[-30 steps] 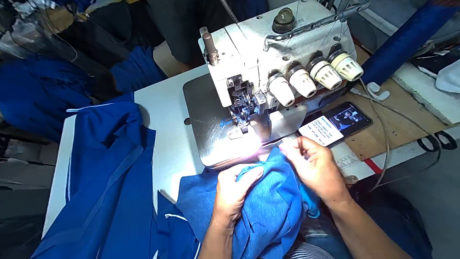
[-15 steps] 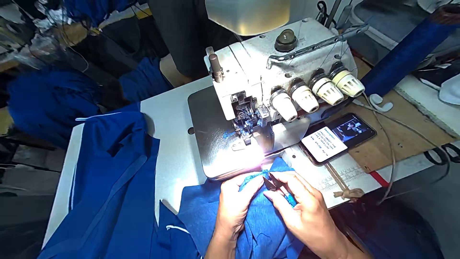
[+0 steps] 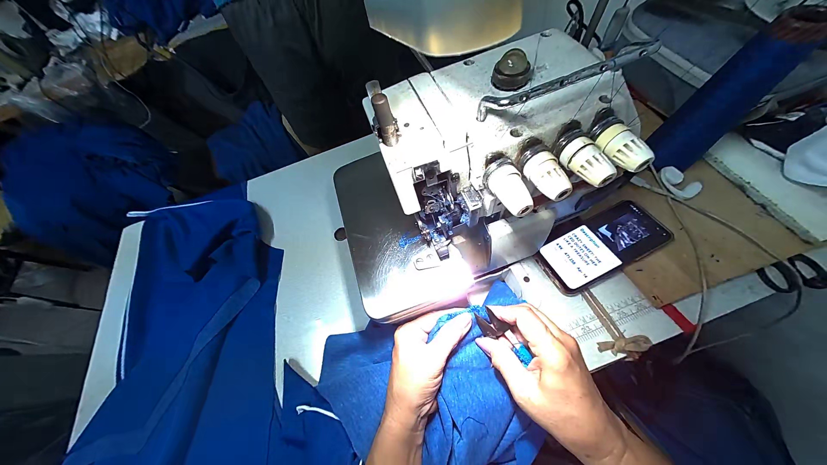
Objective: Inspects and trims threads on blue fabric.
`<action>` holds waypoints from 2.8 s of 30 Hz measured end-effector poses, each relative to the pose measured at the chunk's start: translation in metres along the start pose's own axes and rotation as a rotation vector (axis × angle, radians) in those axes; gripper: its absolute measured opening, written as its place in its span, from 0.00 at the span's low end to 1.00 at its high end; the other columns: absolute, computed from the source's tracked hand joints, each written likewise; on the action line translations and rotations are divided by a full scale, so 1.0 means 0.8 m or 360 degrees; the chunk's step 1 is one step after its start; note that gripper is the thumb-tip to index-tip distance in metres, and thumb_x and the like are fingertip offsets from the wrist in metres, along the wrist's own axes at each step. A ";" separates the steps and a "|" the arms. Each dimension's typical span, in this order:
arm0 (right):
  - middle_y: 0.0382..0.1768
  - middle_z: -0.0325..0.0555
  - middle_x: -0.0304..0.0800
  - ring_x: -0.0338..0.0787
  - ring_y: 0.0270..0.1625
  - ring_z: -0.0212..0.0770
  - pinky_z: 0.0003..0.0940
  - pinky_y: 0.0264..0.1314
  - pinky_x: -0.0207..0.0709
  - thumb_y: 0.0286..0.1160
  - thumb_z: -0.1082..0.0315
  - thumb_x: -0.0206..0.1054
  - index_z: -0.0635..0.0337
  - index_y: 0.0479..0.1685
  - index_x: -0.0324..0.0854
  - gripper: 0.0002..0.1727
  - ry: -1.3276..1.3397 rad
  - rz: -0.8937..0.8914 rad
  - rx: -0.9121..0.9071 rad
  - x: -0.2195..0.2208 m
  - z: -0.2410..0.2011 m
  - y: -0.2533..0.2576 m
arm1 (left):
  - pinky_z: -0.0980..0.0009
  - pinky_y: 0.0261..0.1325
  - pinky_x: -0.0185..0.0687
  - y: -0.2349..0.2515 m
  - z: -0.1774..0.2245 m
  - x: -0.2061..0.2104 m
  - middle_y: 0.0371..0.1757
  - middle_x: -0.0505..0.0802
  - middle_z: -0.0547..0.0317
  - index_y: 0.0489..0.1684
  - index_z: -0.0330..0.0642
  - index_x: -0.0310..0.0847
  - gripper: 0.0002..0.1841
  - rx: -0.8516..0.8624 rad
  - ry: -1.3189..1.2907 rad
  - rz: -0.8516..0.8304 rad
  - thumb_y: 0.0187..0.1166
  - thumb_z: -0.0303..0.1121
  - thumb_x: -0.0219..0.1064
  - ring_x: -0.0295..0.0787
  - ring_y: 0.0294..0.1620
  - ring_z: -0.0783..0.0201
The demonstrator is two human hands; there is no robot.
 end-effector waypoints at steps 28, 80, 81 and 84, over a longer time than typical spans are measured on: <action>0.28 0.29 0.83 0.75 0.28 0.15 0.10 0.29 0.69 0.67 0.60 0.76 0.57 0.43 0.87 0.12 0.0179 0.0151 0.0060 -0.008 0.007 0.009 | 0.76 0.46 0.90 0.001 0.003 0.002 0.33 0.96 0.58 0.36 0.35 0.94 0.05 0.0167 0.0190 -0.0102 0.68 0.22 0.73 0.94 0.37 0.72; 0.34 0.35 0.88 0.81 0.32 0.21 0.13 0.36 0.76 0.75 0.61 0.65 0.58 0.57 0.90 0.17 -0.0219 -0.0107 -0.0127 -0.017 -0.010 -0.005 | 0.75 0.44 0.89 0.000 0.002 0.002 0.30 0.95 0.55 0.29 0.36 0.94 0.05 0.0179 0.0097 -0.0122 0.71 0.24 0.71 0.92 0.35 0.71; 0.34 0.35 0.88 0.81 0.32 0.21 0.13 0.36 0.76 0.75 0.61 0.65 0.57 0.56 0.90 0.17 -0.0233 -0.0105 -0.0124 -0.016 -0.009 -0.005 | 0.75 0.44 0.89 0.000 0.003 0.002 0.30 0.95 0.56 0.29 0.36 0.94 0.05 0.0192 0.0108 -0.0126 0.71 0.24 0.71 0.92 0.35 0.71; 0.35 0.36 0.88 0.81 0.32 0.22 0.13 0.36 0.77 0.75 0.60 0.65 0.57 0.57 0.90 0.17 -0.0275 -0.0100 -0.0125 -0.015 -0.009 -0.004 | 0.76 0.44 0.88 0.000 0.003 0.002 0.30 0.95 0.56 0.29 0.36 0.94 0.05 0.0217 0.0122 -0.0137 0.70 0.24 0.72 0.92 0.34 0.72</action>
Point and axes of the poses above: each hand's wrist, its own y-axis towards the middle knuckle, its own x-axis out of the palm, z = x × y, the point moved 8 cm from there along y, towards the middle knuckle
